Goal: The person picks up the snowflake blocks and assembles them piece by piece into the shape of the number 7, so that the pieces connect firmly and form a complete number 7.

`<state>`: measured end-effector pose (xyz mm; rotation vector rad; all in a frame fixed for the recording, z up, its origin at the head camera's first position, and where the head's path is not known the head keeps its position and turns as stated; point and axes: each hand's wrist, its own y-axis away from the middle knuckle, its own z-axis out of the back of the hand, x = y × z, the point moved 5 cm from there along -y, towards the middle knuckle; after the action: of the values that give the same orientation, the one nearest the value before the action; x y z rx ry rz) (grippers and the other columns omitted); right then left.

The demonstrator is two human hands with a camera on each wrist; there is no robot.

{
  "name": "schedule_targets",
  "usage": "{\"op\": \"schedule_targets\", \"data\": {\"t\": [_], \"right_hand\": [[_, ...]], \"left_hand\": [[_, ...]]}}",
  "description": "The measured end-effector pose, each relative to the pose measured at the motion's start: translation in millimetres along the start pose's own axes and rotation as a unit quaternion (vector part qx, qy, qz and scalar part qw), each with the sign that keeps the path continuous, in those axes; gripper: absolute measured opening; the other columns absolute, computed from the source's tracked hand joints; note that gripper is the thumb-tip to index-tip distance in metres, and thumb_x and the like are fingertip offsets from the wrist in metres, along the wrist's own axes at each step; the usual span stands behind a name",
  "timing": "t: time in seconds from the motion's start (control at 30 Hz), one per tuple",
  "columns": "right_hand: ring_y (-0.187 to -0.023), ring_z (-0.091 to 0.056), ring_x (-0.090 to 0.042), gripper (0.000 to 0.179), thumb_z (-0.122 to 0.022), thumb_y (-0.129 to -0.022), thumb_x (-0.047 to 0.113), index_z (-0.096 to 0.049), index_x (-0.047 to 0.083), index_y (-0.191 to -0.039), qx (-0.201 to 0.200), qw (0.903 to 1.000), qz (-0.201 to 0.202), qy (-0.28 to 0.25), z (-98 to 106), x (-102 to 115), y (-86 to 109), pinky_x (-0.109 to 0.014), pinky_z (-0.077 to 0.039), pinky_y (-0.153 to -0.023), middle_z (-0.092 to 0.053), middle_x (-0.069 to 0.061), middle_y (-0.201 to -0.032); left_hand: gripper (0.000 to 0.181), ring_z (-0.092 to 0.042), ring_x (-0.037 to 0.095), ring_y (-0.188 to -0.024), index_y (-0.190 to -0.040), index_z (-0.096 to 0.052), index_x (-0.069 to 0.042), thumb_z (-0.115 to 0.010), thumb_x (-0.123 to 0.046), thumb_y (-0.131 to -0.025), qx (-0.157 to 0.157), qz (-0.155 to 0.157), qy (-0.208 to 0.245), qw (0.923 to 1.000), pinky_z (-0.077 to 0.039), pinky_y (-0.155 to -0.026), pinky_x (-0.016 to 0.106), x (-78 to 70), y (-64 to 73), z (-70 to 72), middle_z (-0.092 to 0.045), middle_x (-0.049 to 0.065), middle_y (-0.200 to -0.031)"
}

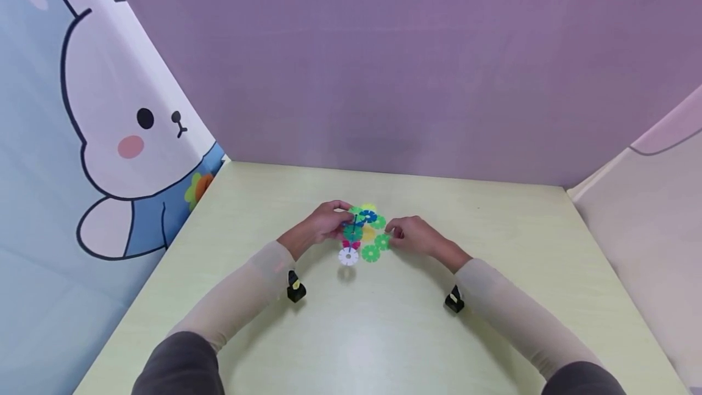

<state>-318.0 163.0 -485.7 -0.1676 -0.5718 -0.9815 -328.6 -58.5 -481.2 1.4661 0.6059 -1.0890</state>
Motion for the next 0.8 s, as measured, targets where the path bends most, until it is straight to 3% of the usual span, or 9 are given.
{"op": "schedule_targets", "data": {"t": [0.3, 0.8], "right_hand": [[-0.078, -0.055, -0.013, 0.036, -0.076, -0.091, 0.018, -0.069, 0.008, -0.125, 0.016, 0.9995, -0.015, 0.022, -6.8, 0.7, -4.4, -0.027, -0.050, -0.074, -0.064, 0.003, -0.084], [-0.084, -0.054, -0.016, 0.034, -0.081, -0.087, 0.018, -0.067, 0.007, -0.116, 0.000, 0.9996, -0.025, 0.010, -3.5, 2.5, -0.8, -0.030, -0.049, -0.077, -0.062, -0.001, -0.092]], "left_hand": [[0.028, -0.061, 0.016, -0.074, -0.129, -0.060, -0.015, -0.062, -0.017, -0.102, 0.009, 0.001, -0.002, 1.0000, -0.057, -0.063, 0.027, -0.1, 1.2, -2.9, -0.067, 0.008, -0.106], [0.028, -0.062, 0.013, -0.067, -0.129, -0.061, -0.013, -0.062, -0.015, -0.101, 0.020, -0.002, 0.002, 0.9998, -0.058, -0.062, 0.027, 1.1, 1.7, -4.1, -0.066, 0.005, -0.097]]}}
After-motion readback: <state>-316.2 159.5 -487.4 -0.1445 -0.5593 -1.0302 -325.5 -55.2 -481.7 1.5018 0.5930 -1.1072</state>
